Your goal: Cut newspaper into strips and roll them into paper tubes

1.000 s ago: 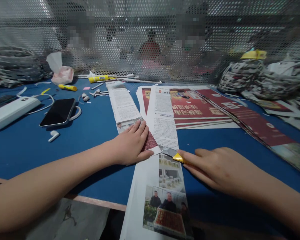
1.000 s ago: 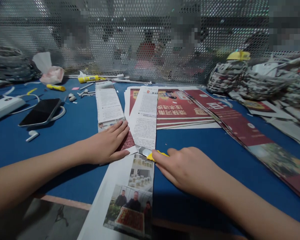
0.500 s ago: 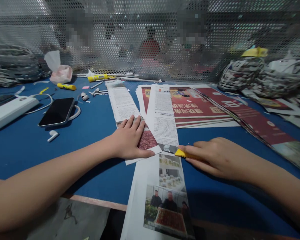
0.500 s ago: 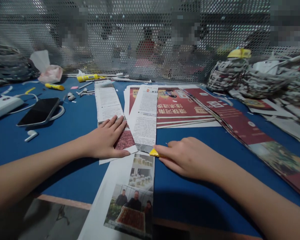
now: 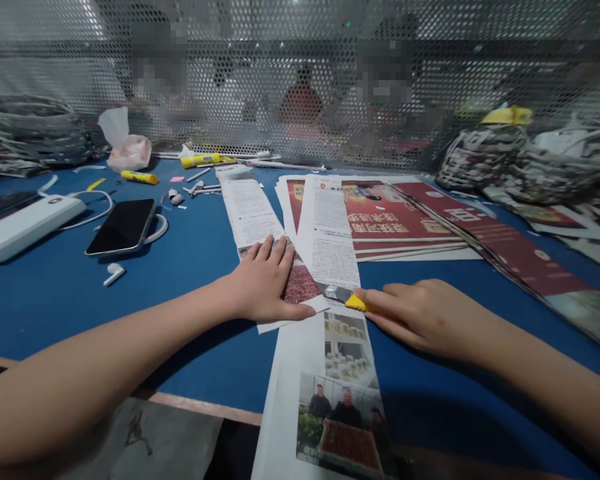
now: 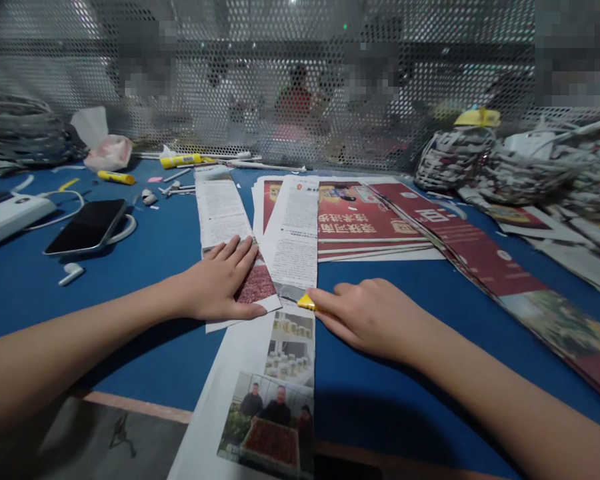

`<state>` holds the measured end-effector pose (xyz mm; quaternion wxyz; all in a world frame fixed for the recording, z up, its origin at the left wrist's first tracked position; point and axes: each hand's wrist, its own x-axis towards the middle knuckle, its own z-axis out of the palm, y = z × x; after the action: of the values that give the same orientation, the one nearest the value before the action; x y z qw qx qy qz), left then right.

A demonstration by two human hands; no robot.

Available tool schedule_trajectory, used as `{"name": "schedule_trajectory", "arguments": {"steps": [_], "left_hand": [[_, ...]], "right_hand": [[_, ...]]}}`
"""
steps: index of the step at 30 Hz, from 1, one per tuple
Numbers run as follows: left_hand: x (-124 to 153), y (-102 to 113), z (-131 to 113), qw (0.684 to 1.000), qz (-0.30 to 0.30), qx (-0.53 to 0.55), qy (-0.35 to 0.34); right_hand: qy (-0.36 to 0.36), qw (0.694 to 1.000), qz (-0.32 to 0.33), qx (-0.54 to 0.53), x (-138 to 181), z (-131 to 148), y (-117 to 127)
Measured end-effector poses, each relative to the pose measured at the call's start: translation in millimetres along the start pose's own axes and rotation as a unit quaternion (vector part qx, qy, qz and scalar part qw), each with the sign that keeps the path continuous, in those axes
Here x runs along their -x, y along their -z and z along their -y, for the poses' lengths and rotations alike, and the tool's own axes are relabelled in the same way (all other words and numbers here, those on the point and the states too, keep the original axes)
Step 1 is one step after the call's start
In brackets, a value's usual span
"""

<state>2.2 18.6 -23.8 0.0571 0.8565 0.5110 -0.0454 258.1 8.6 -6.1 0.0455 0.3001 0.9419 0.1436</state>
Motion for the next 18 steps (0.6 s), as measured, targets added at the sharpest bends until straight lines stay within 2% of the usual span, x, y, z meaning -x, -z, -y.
{"name": "schedule_trajectory", "arguments": {"steps": [12, 18], "left_hand": [[0.5, -0.2, -1.4, 1.0, -0.015, 0.005, 0.001], [-0.5, -1.7, -0.9, 1.0, -0.019, 0.01, -0.002]], "right_hand": [[0.021, 0.999, -0.025, 0.008, -9.9, -10.6, -2.2], [0.025, 1.0, -0.016, 0.006, -15.1, -15.9, -3.3]]}}
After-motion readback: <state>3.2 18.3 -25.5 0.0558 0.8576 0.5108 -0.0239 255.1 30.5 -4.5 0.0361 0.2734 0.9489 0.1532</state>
